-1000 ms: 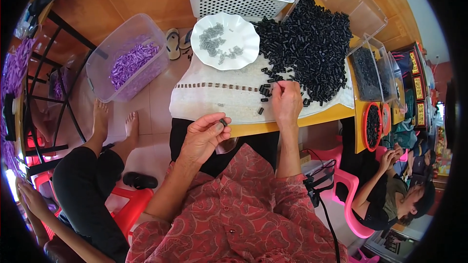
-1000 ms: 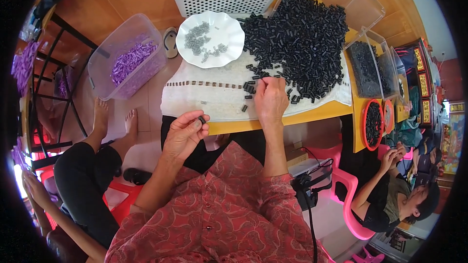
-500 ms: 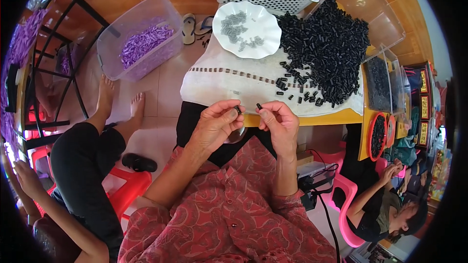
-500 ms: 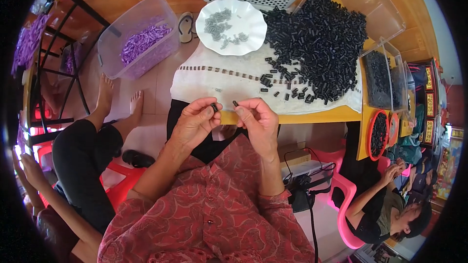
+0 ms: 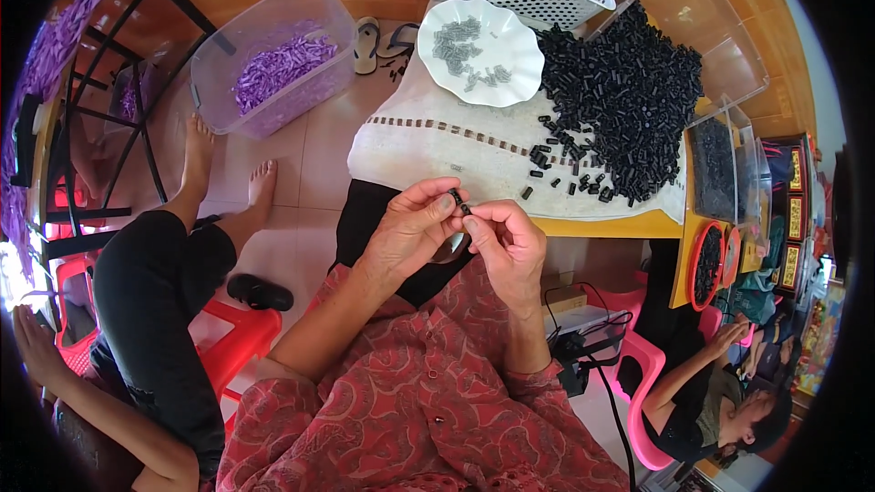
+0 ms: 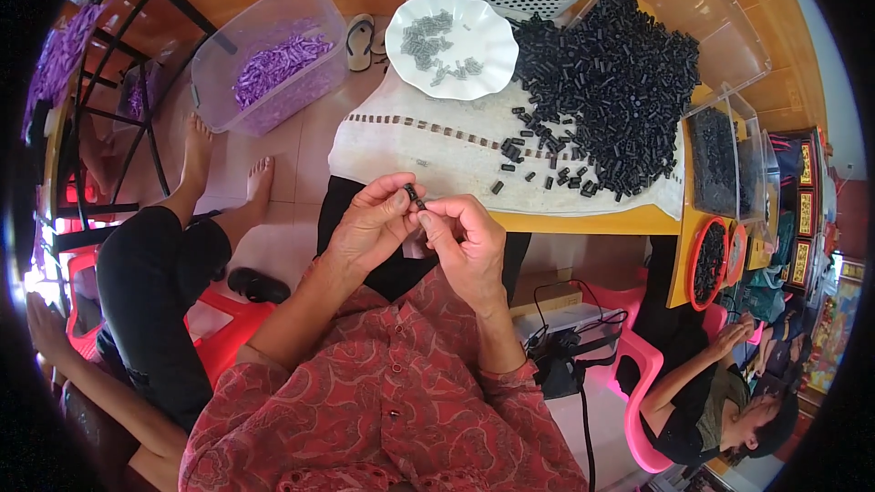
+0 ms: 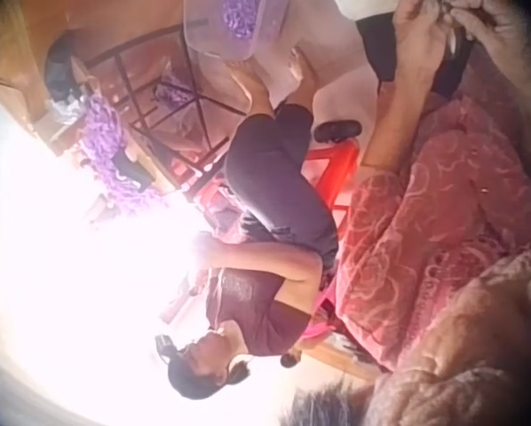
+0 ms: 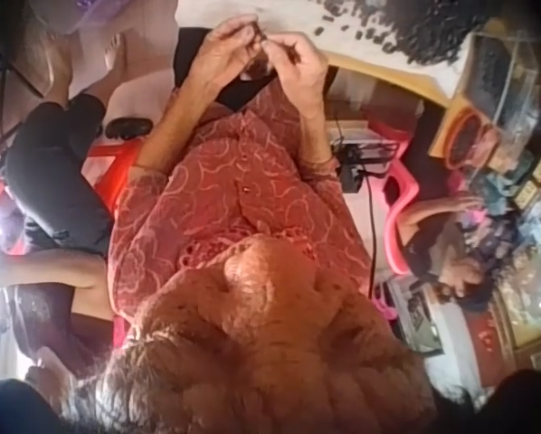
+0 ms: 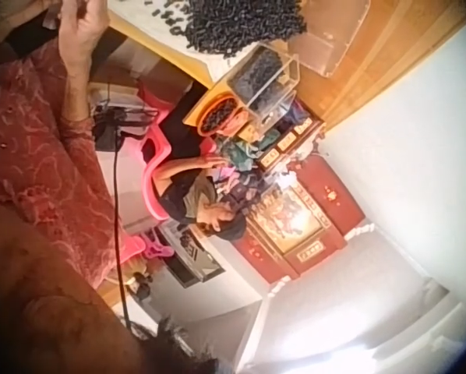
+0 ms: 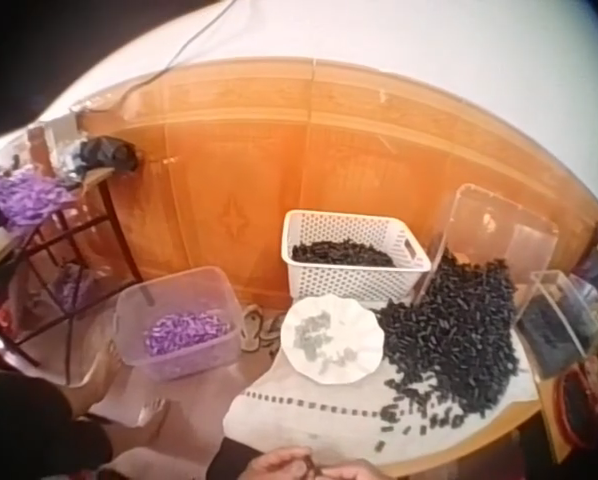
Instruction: The recorder is assembling small black plastic components by inserting small silver metal parts into them.
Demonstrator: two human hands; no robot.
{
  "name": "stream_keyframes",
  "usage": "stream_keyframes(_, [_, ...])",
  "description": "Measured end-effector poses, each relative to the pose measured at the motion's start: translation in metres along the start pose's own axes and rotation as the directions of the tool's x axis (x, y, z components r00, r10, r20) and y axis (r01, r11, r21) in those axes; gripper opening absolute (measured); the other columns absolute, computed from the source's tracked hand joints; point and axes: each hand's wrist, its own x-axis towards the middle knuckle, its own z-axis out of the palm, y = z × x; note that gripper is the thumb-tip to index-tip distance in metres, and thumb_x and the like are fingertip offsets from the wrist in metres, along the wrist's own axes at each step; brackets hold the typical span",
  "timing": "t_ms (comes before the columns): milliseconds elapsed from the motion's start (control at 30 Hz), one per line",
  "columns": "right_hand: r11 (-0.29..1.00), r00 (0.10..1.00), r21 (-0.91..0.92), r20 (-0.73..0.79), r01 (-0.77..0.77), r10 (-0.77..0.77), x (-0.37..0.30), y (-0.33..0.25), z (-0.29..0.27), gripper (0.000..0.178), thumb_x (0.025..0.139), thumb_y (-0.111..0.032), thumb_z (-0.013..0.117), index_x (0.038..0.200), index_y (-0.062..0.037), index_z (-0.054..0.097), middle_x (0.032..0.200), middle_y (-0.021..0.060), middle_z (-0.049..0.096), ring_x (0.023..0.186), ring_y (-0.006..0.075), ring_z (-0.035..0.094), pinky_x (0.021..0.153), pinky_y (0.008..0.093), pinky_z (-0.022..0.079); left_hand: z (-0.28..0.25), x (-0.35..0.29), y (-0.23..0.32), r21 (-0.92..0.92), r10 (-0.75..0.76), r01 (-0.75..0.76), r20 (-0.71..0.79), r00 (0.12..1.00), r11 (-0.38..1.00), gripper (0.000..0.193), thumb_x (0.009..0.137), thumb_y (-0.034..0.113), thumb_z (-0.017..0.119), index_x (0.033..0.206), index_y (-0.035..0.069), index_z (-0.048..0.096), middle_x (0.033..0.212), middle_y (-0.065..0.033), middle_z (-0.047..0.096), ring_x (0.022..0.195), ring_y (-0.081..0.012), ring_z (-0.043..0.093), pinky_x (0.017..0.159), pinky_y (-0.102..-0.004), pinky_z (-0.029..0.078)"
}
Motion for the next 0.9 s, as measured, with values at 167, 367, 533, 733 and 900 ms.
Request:
stream_keyframes(167, [1.0,1.0,-0.012,0.001,0.013,-0.013,-0.0005,-0.0019,-0.0004,0.009,0.087,0.0,0.064,0.095,0.003,0.061,0.082,0.0039,0.063,0.066,0.0058,0.058,0.057,0.0196,0.048,0.0016,-0.0004,-0.0003,0.026,0.003,-0.003,0.002,1.0,1.0,0.024,0.091,0.001,0.056,0.114,0.003,0.062,0.104,-0.0107,0.064,0.089,-0.0162,0.062,0.082,-0.0303,0.052])
stream_keyframes(367, [1.0,1.0,0.016,0.011,0.003,-0.003,-0.0009,-0.0034,-0.001,0.008,0.087,0.0,0.063,0.094,0.0034,0.061,0.085,0.0061,0.065,0.068,0.0064,0.06,0.059,0.0197,0.048,0.0043,-0.0015,-0.0005,0.076,0.015,-0.015,0.007,1.0,0.997,0.023,0.091,0.001,0.057,0.114,0.003,0.062,0.104,-0.0107,0.064,0.093,-0.0167,0.061,0.083,-0.0308,0.052])
stream_keyframes(533, [0.999,1.0,-0.021,0.002,0.029,-0.029,-0.0019,-0.001,-0.0014,0.008,0.087,0.001,0.064,0.094,0.0033,0.062,0.085,0.0055,0.065,0.067,0.0059,0.06,0.058,0.0194,0.048,0.0041,-0.0013,-0.0012,0.098,0.021,-0.023,0.017,1.0,0.995,0.023,0.09,0.0,0.058,0.114,0.002,0.062,0.104,-0.0109,0.064,0.094,-0.0168,0.062,0.083,-0.0306,0.052])
stream_keyframes(733, [0.992,0.997,0.112,-0.045,-0.052,0.057,-0.0042,-0.0005,0.0042,0.011,0.086,0.002,0.064,0.096,0.0035,0.064,0.085,0.0058,0.063,0.065,0.0063,0.059,0.057,0.0187,0.048,0.0035,-0.0007,-0.0008,0.139,0.055,-0.057,0.016,0.998,0.989,0.024,0.09,0.0,0.058,0.114,0.002,0.062,0.105,-0.0117,0.064,0.092,-0.0167,0.063,0.082,-0.029,0.053])
stream_keyframes(900, [0.998,0.999,0.058,-0.036,0.032,-0.03,-0.002,0.0004,0.0075,0.013,0.086,0.004,0.063,0.098,0.0036,0.064,0.088,0.0071,0.061,0.066,0.0086,0.061,0.058,0.0189,0.049,0.0016,-0.0007,-0.0002,0.13,0.051,-0.054,0.024,0.998,0.99,0.023,0.091,0.001,0.058,0.114,0.002,0.062,0.105,-0.0115,0.064,0.091,-0.0171,0.063,0.081,-0.0301,0.054])
